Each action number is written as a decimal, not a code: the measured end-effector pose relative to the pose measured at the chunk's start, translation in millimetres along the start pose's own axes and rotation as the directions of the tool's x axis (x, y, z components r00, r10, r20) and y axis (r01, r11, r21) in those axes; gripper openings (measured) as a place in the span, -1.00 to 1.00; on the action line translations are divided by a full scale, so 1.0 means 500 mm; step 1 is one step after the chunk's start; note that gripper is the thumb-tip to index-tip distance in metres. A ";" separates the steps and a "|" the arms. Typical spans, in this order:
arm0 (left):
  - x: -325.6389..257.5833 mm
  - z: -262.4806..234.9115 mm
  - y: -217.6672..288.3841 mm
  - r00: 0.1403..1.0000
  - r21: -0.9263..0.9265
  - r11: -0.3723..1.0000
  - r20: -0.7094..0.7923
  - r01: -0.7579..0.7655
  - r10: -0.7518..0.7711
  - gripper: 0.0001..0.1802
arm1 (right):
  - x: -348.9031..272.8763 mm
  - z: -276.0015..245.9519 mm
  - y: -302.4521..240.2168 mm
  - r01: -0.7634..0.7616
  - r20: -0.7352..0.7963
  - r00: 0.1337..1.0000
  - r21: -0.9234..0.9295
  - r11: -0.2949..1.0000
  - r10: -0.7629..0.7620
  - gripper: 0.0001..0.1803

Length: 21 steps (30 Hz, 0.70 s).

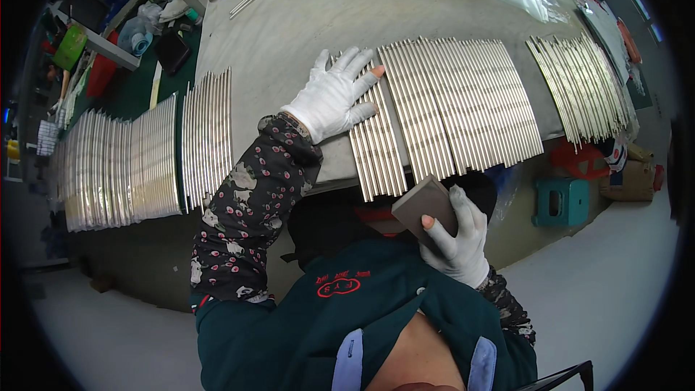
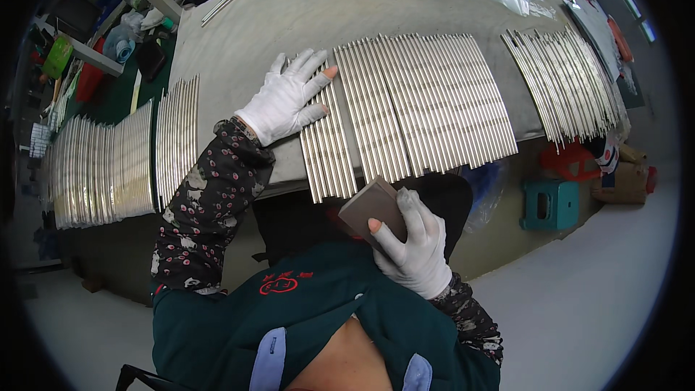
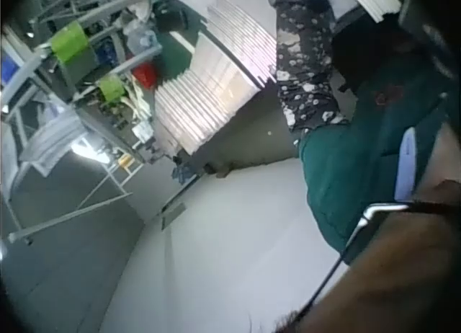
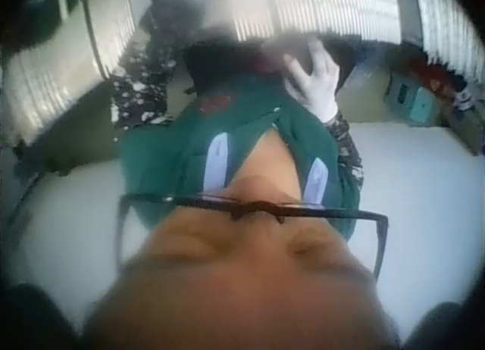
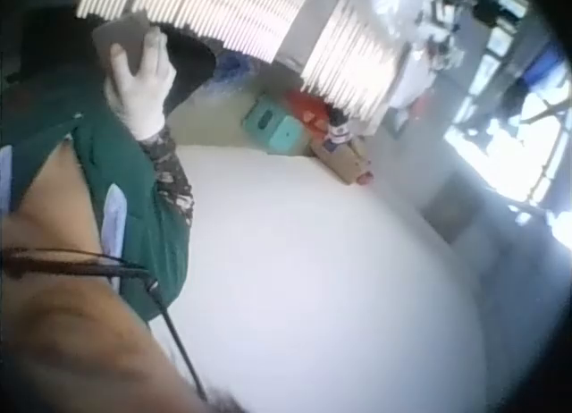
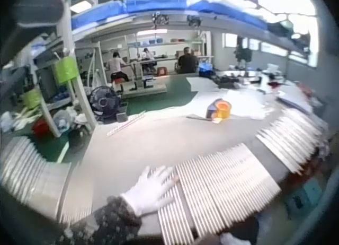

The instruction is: Sanding and organizing thin metal rods at a workbench.

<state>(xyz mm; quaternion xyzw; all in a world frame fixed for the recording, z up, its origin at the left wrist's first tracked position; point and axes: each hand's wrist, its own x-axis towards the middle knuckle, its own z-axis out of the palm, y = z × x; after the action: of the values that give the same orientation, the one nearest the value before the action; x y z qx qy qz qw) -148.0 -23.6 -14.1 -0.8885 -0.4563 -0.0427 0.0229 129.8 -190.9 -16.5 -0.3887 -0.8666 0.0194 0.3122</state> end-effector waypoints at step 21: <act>-0.020 0.010 -0.015 1.000 -0.030 0.999 0.014 0.020 -0.020 -0.29 | 0.044 -0.043 -0.013 -0.324 0.119 0.936 -0.084 0.942 0.333 -0.12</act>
<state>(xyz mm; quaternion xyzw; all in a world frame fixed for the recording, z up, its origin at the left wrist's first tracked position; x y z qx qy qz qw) -159.5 -26.8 -20.3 -0.8845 -0.4646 -0.0435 0.0058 126.4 -184.9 14.1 -0.5355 -0.8083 0.0694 0.2345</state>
